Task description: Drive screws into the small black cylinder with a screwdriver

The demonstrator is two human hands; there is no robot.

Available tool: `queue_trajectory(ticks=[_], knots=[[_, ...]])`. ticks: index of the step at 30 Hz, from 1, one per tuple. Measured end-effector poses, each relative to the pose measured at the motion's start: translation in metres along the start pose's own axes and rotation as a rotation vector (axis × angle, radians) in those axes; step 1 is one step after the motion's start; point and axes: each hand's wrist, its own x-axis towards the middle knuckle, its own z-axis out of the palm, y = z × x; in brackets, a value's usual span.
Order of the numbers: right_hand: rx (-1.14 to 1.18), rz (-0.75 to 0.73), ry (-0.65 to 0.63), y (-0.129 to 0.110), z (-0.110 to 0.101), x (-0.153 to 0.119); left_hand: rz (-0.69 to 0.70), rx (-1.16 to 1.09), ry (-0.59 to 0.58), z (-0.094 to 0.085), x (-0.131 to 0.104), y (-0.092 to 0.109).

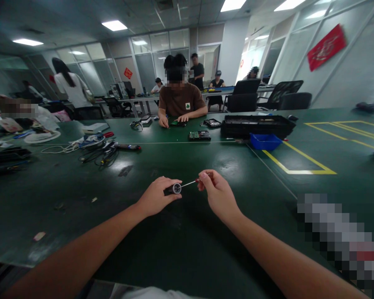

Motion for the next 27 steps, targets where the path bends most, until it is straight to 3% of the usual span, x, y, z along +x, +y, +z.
queue_trajectory(ticks=[5, 12, 18, 27], knots=[[-0.019, -0.012, 0.004, -0.004, 0.001, 0.0, 0.004, -0.005, 0.007, 0.001, 0.0, -0.002], [0.045, 0.1, 0.028, 0.001, 0.002, 0.003, 0.007, -0.021, 0.017, 0.002, 0.0, -0.003], [-0.32, -0.044, 0.01, -0.015, -0.004, -0.004, 0.0, -0.016, 0.002, 0.0, 0.0, -0.001], [-0.428, -0.237, -0.138, -0.018, -0.005, -0.012, -0.008, 0.023, -0.014, 0.004, 0.0, -0.005]])
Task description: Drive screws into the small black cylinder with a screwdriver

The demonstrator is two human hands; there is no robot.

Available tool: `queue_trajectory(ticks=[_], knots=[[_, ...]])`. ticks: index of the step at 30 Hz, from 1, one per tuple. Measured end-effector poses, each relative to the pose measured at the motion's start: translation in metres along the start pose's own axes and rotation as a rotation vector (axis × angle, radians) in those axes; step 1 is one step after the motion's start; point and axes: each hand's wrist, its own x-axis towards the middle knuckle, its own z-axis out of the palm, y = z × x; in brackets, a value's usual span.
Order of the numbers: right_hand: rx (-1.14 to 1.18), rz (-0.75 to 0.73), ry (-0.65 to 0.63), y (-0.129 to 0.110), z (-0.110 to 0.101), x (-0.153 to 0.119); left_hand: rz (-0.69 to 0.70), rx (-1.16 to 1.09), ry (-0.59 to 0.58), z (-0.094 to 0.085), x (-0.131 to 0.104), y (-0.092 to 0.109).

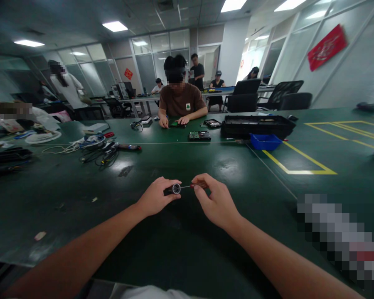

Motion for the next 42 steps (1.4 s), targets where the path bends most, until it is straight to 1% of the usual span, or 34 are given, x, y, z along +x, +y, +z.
queue_trajectory(ticks=[5, 10, 16, 19, 23, 28, 30, 32, 35, 38, 40, 41, 42], knots=[[-0.082, 0.09, 0.02, -0.003, 0.0, 0.0, 0.016, -0.008, 0.002, 0.001, -0.001, 0.0], [-0.061, 0.035, 0.005, -0.001, 0.0, 0.0, 0.012, -0.006, 0.021, 0.0, 0.0, 0.0], [-0.137, 0.068, -0.003, 0.004, -0.001, 0.004, 0.022, -0.001, 0.005, 0.001, 0.001, 0.001], [-0.123, 0.064, -0.022, 0.002, -0.001, 0.004, 0.018, -0.005, 0.005, 0.002, 0.0, 0.0], [-0.074, 0.019, -0.045, -0.003, -0.002, 0.002, 0.005, -0.019, 0.012, 0.002, 0.0, -0.001], [-0.055, 0.109, -0.046, -0.001, -0.002, 0.003, 0.014, -0.027, 0.016, 0.002, 0.0, -0.001], [-0.025, 0.123, -0.043, 0.001, -0.001, 0.002, 0.017, -0.027, 0.014, 0.002, 0.0, -0.001], [0.052, 0.12, -0.011, 0.003, 0.001, 0.002, 0.009, -0.026, 0.017, 0.002, 0.0, -0.001], [0.244, 0.155, 0.054, 0.005, 0.005, 0.004, -0.009, -0.032, 0.034, 0.001, -0.001, 0.0], [0.54, 0.268, 0.109, 0.011, 0.007, 0.01, 0.026, -0.042, 0.042, -0.002, -0.001, 0.002], [0.787, 0.413, 0.152, 0.016, 0.008, 0.015, 0.053, -0.036, 0.047, -0.003, 0.0, 0.002], [0.857, 0.46, 0.179, 0.018, 0.008, 0.017, 0.054, -0.03, 0.049, -0.003, 0.001, 0.001], [0.88, 0.473, 0.205, 0.021, 0.009, 0.019, 0.049, -0.023, 0.049, -0.003, 0.002, 0.0]])
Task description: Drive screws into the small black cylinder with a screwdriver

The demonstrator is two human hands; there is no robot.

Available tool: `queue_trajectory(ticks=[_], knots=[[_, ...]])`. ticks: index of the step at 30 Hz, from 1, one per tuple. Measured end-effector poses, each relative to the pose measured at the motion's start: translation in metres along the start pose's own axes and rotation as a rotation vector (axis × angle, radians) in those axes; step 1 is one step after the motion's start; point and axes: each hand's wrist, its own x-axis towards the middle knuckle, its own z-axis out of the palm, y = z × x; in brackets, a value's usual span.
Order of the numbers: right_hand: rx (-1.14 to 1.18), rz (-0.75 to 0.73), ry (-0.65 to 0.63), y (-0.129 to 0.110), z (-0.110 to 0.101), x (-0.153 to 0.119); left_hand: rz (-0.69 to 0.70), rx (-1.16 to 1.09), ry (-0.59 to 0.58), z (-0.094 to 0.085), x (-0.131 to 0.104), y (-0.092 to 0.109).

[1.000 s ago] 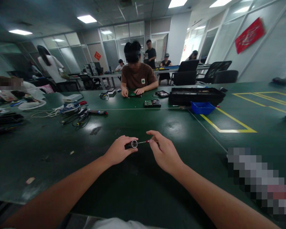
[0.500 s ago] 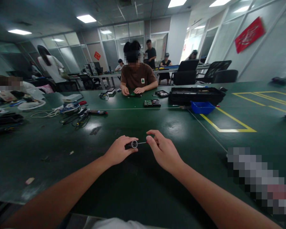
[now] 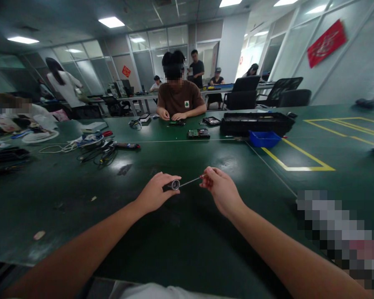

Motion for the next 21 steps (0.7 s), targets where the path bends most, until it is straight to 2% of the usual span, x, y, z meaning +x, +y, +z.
queue_trajectory(ticks=[4, 8, 11, 21], knots=[[-0.062, -0.095, 0.019, 0.005, -0.001, 0.001, -0.02, 0.01, -0.015, 0.002, 0.001, -0.003], [-0.294, -0.222, -0.04, 0.006, -0.002, -0.006, -0.029, -0.004, -0.006, 0.003, 0.0, 0.0], [-0.463, -0.293, -0.039, 0.003, -0.001, -0.011, -0.039, -0.017, -0.016, 0.002, -0.001, 0.003], [-0.592, -0.395, -0.034, -0.004, 0.003, -0.017, -0.069, -0.051, -0.035, 0.004, 0.0, 0.006]])
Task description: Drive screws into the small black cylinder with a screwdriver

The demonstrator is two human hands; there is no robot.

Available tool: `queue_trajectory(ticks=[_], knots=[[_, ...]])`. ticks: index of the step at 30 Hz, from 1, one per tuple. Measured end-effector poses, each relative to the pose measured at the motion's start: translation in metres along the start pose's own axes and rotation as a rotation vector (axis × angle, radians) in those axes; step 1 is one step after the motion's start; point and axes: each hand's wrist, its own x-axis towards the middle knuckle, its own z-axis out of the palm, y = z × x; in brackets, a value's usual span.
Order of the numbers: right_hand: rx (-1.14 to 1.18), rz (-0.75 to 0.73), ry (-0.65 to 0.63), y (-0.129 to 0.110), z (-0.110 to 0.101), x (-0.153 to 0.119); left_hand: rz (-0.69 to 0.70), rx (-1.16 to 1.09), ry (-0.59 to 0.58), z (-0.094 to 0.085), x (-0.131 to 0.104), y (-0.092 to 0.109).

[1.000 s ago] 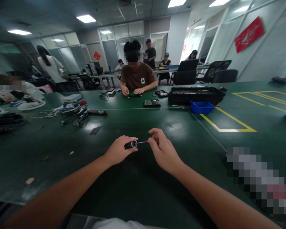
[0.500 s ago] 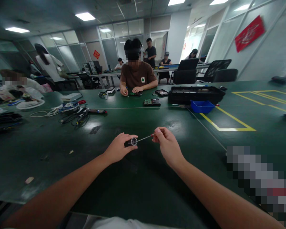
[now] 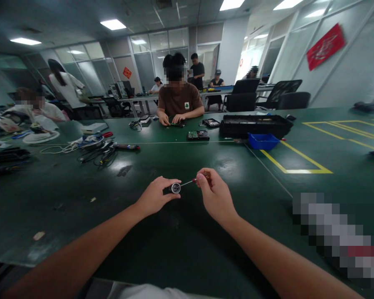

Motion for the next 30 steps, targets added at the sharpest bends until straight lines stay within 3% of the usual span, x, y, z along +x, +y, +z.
queue_trajectory(ticks=[10, 18, 30], knots=[[-0.137, -0.046, 0.047, -0.006, -0.004, 0.0, -0.079, -0.057, -0.013, -0.01, 0.008, 0.016], [-0.168, -0.156, -0.055, -0.008, -0.009, -0.006, -0.087, -0.061, 0.14, 0.003, 0.012, 0.015], [-0.357, -0.18, -0.07, -0.013, -0.006, -0.006, -0.013, -0.03, 0.055, 0.009, 0.005, 0.005]])
